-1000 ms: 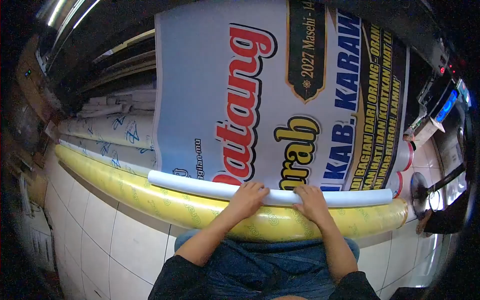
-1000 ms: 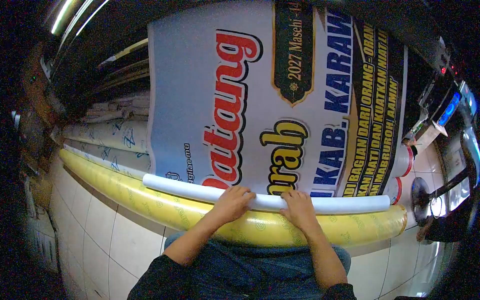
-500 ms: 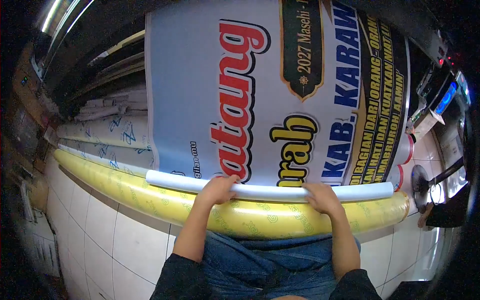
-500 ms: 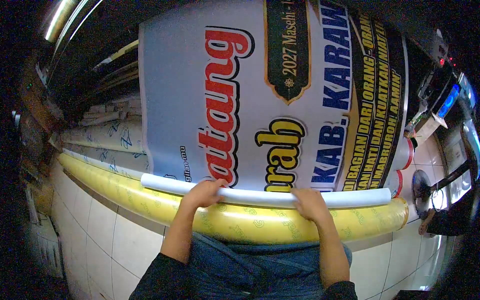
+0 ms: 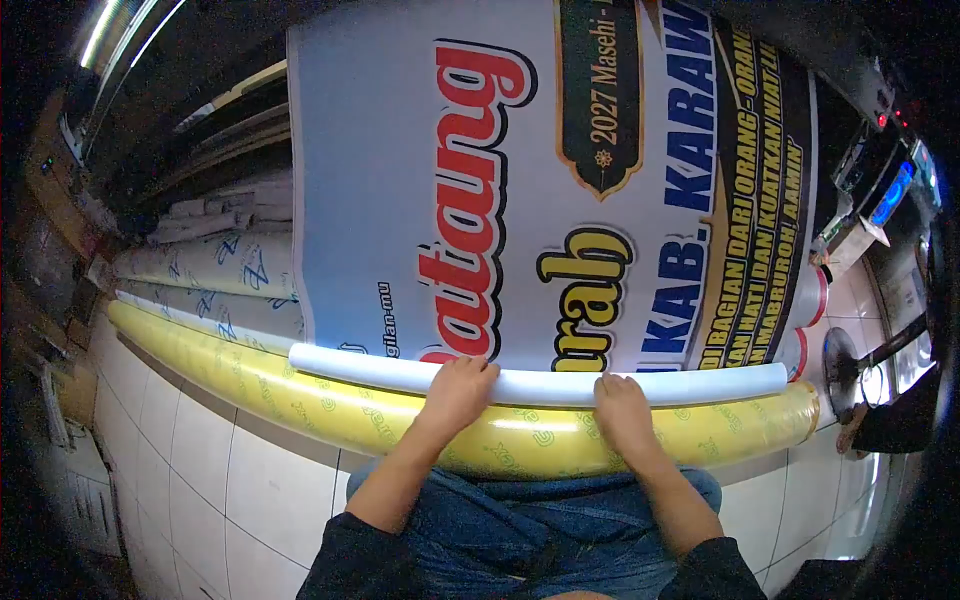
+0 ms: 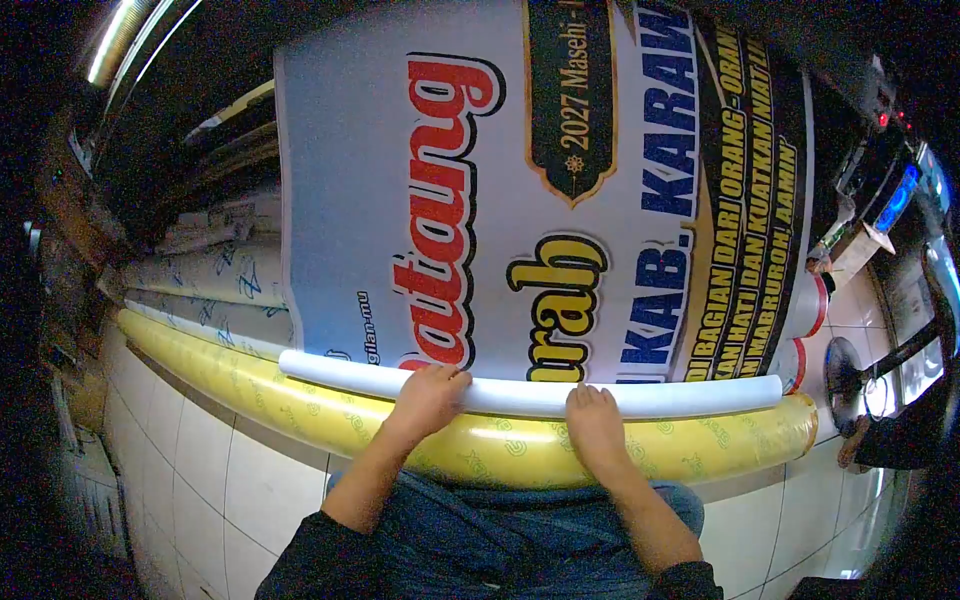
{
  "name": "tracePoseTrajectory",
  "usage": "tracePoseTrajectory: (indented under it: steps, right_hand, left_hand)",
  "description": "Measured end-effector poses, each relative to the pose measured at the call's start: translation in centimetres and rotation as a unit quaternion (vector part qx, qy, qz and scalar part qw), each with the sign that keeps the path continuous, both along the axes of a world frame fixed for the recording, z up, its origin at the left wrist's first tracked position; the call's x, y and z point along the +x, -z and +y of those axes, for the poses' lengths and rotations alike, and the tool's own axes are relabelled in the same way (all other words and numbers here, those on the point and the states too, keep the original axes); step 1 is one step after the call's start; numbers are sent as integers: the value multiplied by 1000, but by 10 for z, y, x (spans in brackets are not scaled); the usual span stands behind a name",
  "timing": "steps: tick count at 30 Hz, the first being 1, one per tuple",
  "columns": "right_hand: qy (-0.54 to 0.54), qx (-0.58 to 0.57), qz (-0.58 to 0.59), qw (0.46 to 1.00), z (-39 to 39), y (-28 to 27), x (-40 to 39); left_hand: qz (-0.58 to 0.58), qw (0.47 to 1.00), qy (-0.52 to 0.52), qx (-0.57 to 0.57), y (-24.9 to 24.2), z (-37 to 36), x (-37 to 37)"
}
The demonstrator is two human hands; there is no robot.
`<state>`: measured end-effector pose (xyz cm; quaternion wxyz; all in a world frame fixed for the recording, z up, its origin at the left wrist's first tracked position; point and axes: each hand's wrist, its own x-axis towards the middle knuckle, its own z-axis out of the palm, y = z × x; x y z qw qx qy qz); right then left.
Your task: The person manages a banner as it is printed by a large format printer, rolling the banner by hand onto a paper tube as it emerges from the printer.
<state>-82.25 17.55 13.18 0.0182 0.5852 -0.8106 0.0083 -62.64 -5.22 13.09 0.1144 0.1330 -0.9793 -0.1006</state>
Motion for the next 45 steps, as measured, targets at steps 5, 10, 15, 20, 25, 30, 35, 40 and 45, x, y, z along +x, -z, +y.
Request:
tracePoseTrajectory:
  steps: [5, 10, 15, 20, 25, 30, 35, 40, 45]
  right_hand:
    - [23, 16, 53, 998, -3, 15, 10]
    - [35, 7, 48, 998, -5, 10, 13]
    - [8, 3, 22, 1000, -1, 4, 1]
    - [9, 55, -81, 995, -8, -12, -21]
    - [1, 28, -103, 994, -5, -8, -34]
    - [-6, 75, -157, 985, -5, -25, -34]
    - [-38, 37, -190, 980, -2, -27, -27]
    - [-12, 5, -101, 995, -14, -32, 11]
    - [-17, -25, -54, 998, -13, 6, 23]
  left_hand:
    - [-43, 998, -37, 18, -4, 14, -6]
    - [-93, 993, -60, 32, 15, 14, -6]
    - [-60, 997, -33, 41, -1, 8, -8]
    - [-137, 983, -25, 120, -11, -9, -14]
    - [-157, 961, -15, 227, -12, -26, -13]
    - [-125, 974, 73, 174, 1, -34, -8]
    - [-83, 975, 56, 199, -17, -14, -8]
    - [63, 996, 23, 56, 4, 40, -31]
    - [-3, 999, 14, -39, 41, 76, -34]
